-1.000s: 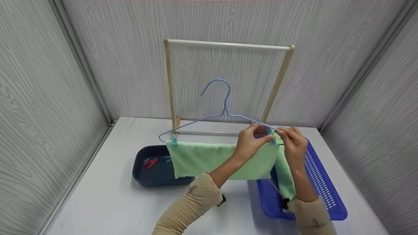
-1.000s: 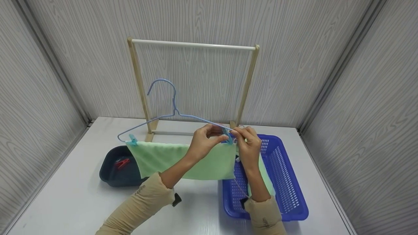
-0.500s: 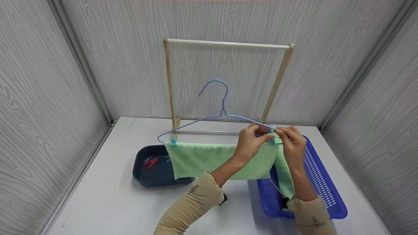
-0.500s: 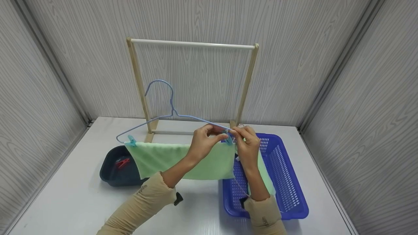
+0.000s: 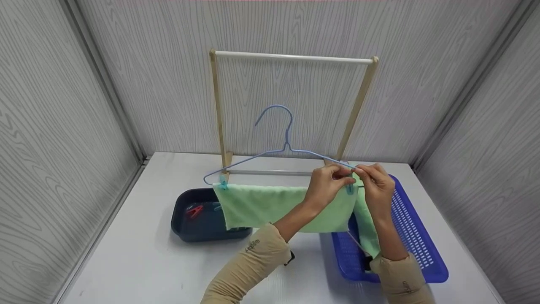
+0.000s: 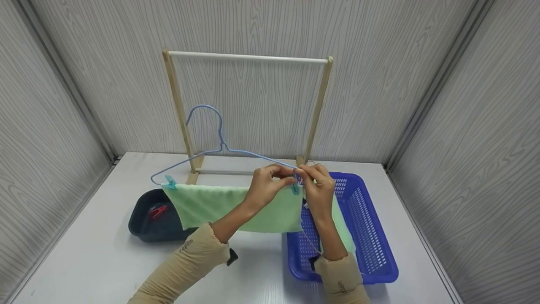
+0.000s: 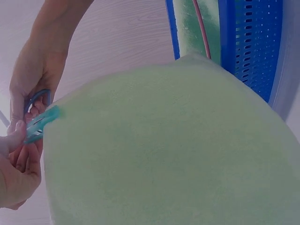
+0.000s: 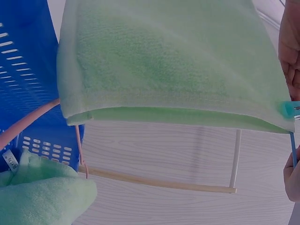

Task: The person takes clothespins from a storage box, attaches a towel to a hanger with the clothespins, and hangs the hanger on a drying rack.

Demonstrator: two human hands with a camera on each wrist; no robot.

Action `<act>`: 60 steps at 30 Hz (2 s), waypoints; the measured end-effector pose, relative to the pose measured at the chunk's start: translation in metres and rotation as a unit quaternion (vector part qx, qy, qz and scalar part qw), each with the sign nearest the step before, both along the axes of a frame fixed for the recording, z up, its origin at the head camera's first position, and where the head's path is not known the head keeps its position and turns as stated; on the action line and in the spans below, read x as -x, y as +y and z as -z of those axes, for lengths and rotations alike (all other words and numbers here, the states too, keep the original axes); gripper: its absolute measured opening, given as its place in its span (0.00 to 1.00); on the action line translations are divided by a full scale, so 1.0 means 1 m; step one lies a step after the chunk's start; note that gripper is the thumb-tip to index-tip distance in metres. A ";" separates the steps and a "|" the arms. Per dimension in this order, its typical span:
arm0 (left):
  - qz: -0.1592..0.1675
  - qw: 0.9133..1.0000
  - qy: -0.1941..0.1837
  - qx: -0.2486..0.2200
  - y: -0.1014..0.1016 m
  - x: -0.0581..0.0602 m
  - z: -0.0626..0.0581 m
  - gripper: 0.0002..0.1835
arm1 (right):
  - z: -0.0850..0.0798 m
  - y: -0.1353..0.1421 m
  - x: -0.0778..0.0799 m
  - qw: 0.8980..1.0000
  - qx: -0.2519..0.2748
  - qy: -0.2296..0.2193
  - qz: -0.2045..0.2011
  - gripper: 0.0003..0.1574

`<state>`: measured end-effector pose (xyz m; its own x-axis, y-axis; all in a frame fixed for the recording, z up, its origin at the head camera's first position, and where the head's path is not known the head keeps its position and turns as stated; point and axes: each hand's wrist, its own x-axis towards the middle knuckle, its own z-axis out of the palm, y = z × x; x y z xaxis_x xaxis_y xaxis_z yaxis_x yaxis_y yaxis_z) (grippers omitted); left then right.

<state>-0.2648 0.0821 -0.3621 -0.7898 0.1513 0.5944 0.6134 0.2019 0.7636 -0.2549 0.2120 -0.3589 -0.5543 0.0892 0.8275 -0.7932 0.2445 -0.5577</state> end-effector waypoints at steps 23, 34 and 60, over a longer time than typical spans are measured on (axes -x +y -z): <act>0.008 0.994 0.075 0.084 -0.031 -0.017 0.005 0.21 | 0.006 0.009 -0.006 0.998 0.046 -0.025 0.027 0.04; -0.025 0.989 0.144 -0.021 -0.081 -0.023 0.006 0.13 | 0.008 0.023 -0.011 0.997 0.061 -0.025 0.046 0.05; -0.222 0.958 -0.049 -0.172 -0.192 0.018 0.037 0.16 | 0.011 0.047 -0.018 0.991 0.099 -0.036 0.084 0.05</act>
